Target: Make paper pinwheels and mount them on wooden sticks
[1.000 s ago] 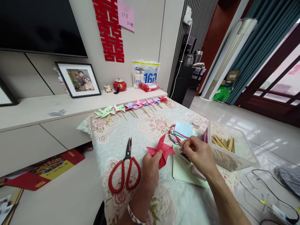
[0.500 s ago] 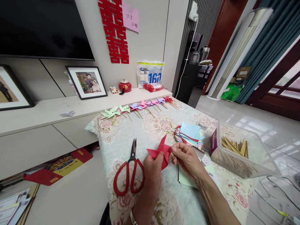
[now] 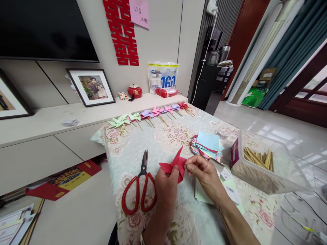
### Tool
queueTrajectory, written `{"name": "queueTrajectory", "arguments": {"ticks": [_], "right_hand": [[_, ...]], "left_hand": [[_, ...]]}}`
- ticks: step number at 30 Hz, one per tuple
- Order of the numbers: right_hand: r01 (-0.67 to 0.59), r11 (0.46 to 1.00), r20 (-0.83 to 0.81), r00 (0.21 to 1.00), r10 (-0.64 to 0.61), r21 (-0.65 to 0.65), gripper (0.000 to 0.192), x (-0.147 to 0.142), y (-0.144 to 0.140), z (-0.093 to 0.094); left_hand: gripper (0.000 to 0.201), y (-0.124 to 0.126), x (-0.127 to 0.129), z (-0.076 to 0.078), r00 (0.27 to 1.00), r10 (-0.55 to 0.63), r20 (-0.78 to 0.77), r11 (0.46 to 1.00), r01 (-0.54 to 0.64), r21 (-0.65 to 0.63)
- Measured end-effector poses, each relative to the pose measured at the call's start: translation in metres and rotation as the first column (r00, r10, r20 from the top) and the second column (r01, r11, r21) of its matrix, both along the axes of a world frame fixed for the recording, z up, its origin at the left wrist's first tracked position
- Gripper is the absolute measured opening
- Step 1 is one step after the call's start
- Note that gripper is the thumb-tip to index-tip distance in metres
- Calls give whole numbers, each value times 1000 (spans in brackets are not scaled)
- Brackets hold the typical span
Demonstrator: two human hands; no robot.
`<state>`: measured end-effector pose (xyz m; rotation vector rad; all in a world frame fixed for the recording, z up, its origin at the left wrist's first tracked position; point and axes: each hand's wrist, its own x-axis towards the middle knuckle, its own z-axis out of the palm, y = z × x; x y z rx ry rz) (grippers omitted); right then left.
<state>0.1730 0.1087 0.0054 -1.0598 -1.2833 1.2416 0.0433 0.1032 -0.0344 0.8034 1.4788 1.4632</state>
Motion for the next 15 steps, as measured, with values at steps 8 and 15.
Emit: {"name": "queueTrajectory", "arguments": {"ticks": [8,15], "right_hand": [[-2,994,263,965,-27,109,13,-4,-5,-2],[14,954,318,941,-114,301,14,-8,-4,2]], "left_hand": [[26,-2,-2,12,1000,16,-20,1000,-16,-17],[25,-2,0,10,997,-18,76,1000,18,8]]}}
